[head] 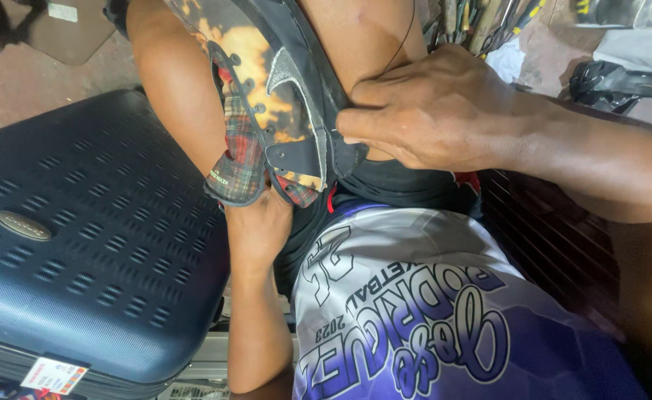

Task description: The person sits on the floor and uses a needle and thread to stitch the side of a patterned shoe. They repeatedly push the needle through the material and pull the thread to secure the seam.

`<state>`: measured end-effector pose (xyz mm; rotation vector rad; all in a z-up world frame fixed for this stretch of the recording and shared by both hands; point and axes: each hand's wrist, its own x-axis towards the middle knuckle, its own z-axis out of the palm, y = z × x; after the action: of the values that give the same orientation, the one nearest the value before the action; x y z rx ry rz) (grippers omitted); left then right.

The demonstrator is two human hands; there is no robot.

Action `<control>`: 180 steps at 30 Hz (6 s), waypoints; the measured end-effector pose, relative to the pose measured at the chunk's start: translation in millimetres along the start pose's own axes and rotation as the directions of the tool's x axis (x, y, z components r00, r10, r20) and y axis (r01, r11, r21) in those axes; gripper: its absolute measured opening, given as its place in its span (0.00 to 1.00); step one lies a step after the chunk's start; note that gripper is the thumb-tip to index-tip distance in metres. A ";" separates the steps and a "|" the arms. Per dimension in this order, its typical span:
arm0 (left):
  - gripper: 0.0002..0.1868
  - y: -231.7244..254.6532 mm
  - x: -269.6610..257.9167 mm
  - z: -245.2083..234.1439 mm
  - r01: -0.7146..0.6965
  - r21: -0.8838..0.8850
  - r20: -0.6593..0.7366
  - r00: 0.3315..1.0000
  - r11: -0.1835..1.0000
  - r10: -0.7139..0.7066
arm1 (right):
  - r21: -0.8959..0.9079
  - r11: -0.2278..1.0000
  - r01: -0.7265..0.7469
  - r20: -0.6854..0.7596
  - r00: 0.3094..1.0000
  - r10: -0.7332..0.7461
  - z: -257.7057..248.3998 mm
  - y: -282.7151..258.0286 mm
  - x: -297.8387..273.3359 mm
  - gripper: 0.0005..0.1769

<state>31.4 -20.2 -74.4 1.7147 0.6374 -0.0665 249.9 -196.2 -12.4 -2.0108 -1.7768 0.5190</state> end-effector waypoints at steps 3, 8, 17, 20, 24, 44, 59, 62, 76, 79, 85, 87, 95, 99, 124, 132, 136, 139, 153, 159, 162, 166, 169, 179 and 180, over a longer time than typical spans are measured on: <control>0.20 -0.8 4.8 -1.3 0.021 -0.039 0.011 1.000 0.999 -0.020 | -0.004 1.000 -0.021 -0.022 1.000 0.021 3.4 0.7 -1.4 0.14; 0.16 4.6 12.5 -1.2 0.044 0.070 0.007 0.999 0.997 -0.045 | -0.053 0.998 -0.023 -0.004 1.000 0.023 2.9 -2.8 -0.3 0.15; 0.10 17.8 6.5 3.7 -0.081 0.321 -0.060 0.993 0.944 0.106 | -0.327 0.940 -0.094 -0.029 0.996 0.090 1.2 -41.0 9.6 0.11; 0.10 13.0 7.2 2.1 -0.060 0.298 -0.044 0.996 0.953 0.076 | -0.358 0.929 -0.097 -0.053 0.995 0.083 6.1 -41.1 9.8 0.10; 0.10 2.7 5.5 1.3 -0.036 0.210 0.011 0.999 0.977 0.034 | -0.372 0.928 -0.037 0.061 0.996 0.064 4.1 -29.9 11.3 0.08; 0.08 -0.9 -34.8 14.7 -0.079 -0.060 -0.385 0.922 0.995 0.050 | -0.566 0.809 -0.159 0.020 0.978 0.206 -10.8 30.3 -39.3 0.26; 0.15 95.2 -5.0 45.1 -0.385 0.708 -0.030 0.821 0.592 0.570 | -0.304 0.944 -0.128 -0.065 0.991 0.114 -19.2 1.2 -34.0 0.22; 0.08 97.6 8.3 48.5 -0.371 0.750 0.005 0.831 0.548 0.556 | -0.210 0.970 -0.119 -0.095 0.990 0.101 -14.8 2.2 -32.0 0.21; 0.18 99.3 -6.7 24.3 -0.144 -0.389 -0.058 0.990 0.910 0.132 | 0.143 0.985 -0.094 -0.209 0.970 0.123 22.5 5.9 -25.8 0.10; 0.23 107.0 -5.2 22.0 -0.089 -0.026 0.054 0.994 0.996 0.090 | 0.429 0.888 -0.166 -0.111 0.966 0.234 11.3 -1.5 -34.8 0.06; 0.40 100.0 -0.4 35.1 -0.406 0.403 0.052 0.905 0.821 0.422 | 0.567 0.798 -0.204 -0.110 0.941 0.319 7.8 -19.5 -29.5 0.09; 0.45 96.4 -1.3 37.1 -0.378 0.387 0.020 0.915 0.841 0.402 | 0.419 0.903 -0.093 -0.212 0.957 0.197 16.6 -21.6 -19.8 0.12; 0.54 90.6 -6.7 37.1 -0.268 0.242 -0.057 0.956 0.933 0.289 | -0.212 0.952 -0.222 -0.159 0.969 0.191 14.0 16.3 -42.3 0.07; 0.55 93.6 -4.8 35.6 -0.280 0.275 -0.034 0.953 0.920 0.300 | -0.266 0.931 -0.249 -0.143 0.966 0.217 9.4 39.7 -66.4 0.08; 0.10 39.6 -43.5 14.3 -0.162 0.187 -0.432 0.872 0.969 0.229 | 0.712 0.687 -0.144 -0.184 0.906 0.381 23.8 -18.3 -55.7 0.25; 0.05 8.1 -18.7 -2.8 -0.039 0.222 -0.175 0.981 0.974 0.079 | 0.596 0.742 -0.307 -0.138 0.871 0.471 57.4 -39.1 -19.7 0.47; 0.21 -8.8 -33.1 -8.3 -0.085 0.050 -0.420 0.902 0.995 0.099 | 0.509 0.791 -0.339 -0.233 0.830 0.506 67.2 -42.2 -9.5 0.44; 0.25 -13.3 -54.5 -22.6 -0.064 0.092 -0.527 0.844 0.994 0.103 | 0.497 0.804 -0.326 -0.284 0.815 0.506 71.2 -43.3 -8.4 0.44; 0.10 35.1 -7.1 -15.4 -0.276 0.416 0.055 0.959 0.866 0.279 | 0.464 0.823 -0.326 -0.283 0.826 0.487 67.5 -40.5 -9.4 0.40; 0.14 3.1 -30.0 -14.2 -0.131 0.161 -0.307 0.935 0.978 0.175 | 0.455 0.837 -0.303 -0.311 0.827 0.468 67.9 -40.6 -10.1 0.40; 0.25 -17.4 -59.8 -21.6 -0.049 0.249 -0.496 0.851 0.967 0.171 | 0.467 0.836 -0.286 -0.319 0.828 0.461 67.0 -40.8 -9.4 0.39; 0.28 -39.8 -92.5 -24.8 0.175 0.441 -0.631 0.758 0.880 0.165 | 0.478 0.821 -0.312 -0.281 0.831 0.480 64.5 -39.6 -6.7 0.39; 0.29 -49.3 -94.2 -21.1 0.292 0.332 -0.703 0.711 0.897 0.029 | 0.486 0.820 -0.303 -0.280 0.834 0.475 64.6 -39.7 -6.6 0.39; 0.13 27.6 -42.2 -3.1 -0.232 0.476 -0.256 0.886 0.848 0.386 | 0.459 0.823 -0.334 -0.220 0.855 0.469 57.9 -42.6 -10.6 0.40; 0.14 28.7 -32.9 -2.1 -0.209 0.443 -0.171 0.935 0.872 0.311 | 0.447 0.828 -0.339 -0.193 0.867 0.460 55.2 -41.0 -11.6 0.40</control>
<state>15.8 -33.5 -35.9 2.2396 0.5848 0.2131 184.9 -200.2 -37.5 -2.0335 -0.9672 0.6131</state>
